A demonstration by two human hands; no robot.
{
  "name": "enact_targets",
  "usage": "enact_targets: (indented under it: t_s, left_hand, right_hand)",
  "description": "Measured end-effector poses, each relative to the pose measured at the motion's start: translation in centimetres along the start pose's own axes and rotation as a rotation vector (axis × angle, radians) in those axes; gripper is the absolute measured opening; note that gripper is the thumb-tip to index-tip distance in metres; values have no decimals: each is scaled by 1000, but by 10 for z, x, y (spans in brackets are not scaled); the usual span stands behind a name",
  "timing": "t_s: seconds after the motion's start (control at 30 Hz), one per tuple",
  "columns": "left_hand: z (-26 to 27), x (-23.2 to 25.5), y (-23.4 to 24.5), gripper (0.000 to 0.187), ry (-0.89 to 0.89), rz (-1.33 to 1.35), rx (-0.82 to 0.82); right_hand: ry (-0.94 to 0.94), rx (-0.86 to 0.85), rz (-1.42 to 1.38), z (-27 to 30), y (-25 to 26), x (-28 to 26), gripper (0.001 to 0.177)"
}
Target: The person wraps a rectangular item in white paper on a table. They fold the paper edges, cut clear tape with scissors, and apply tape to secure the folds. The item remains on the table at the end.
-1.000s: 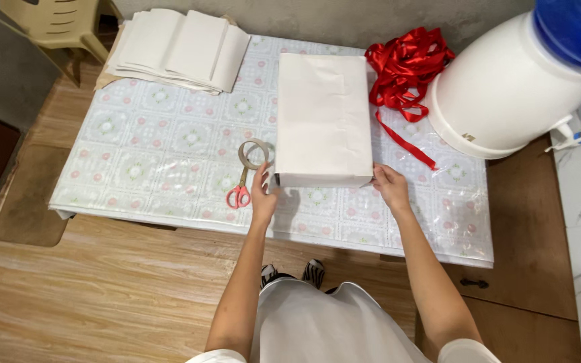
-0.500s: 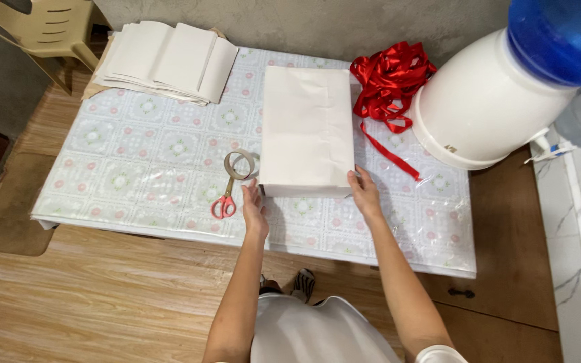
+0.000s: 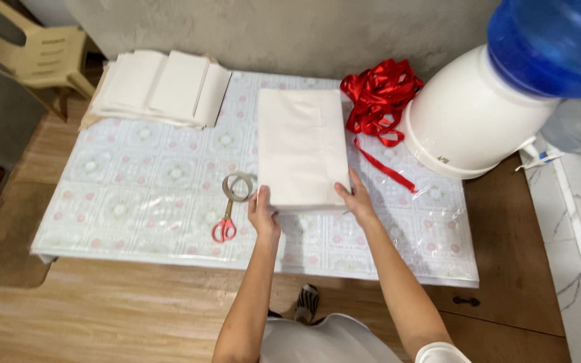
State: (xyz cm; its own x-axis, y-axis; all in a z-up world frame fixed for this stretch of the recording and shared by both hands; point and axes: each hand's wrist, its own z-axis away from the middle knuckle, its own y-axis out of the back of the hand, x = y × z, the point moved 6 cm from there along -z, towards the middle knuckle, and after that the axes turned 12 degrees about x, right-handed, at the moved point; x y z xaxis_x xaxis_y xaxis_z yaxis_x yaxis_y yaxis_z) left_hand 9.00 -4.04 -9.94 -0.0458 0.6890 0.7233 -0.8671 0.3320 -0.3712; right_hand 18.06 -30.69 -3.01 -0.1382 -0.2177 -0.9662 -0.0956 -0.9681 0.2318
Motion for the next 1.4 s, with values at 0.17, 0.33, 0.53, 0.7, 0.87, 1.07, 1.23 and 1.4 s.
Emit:
enact_targets:
  t_s: [0.17, 0.33, 0.53, 0.7, 0.87, 1.07, 1.23, 1.4]
  left_hand:
    - [7, 55, -23, 39, -408, -238, 2]
    - [67, 126, -62, 42, -892, -640, -62]
    - [125, 160, -67, 46, -1103, -750, -170]
    - [153, 151, -67, 65, -1242, -871, -349]
    - [162, 150, -71, 85, -1283, -952, -469]
    - [161, 148, -70, 90, -1313, -1079, -656]
    - [123, 146, -57, 87, -851, -383, -690]
    - [63, 102, -44, 75, -41, -177, -416]
  right_hand:
    - [-316, 20, -157, 13, -3, 15, 80]
    - [-480, -36, -493, 36, -28, 24, 75]
    - [-520, -134, -666, 48, -49, 45, 73]
    - [-659, -105, -740, 49, -54, 92, 72]
    - [-307, -90, 12, 5, -31, 108, 50]
    - [113, 128, 255, 10, -31, -4, 52]
    - [-127, -6, -94, 58, -28, -80, 68]
    - [-248, -66, -187, 82, -30, -96, 87]
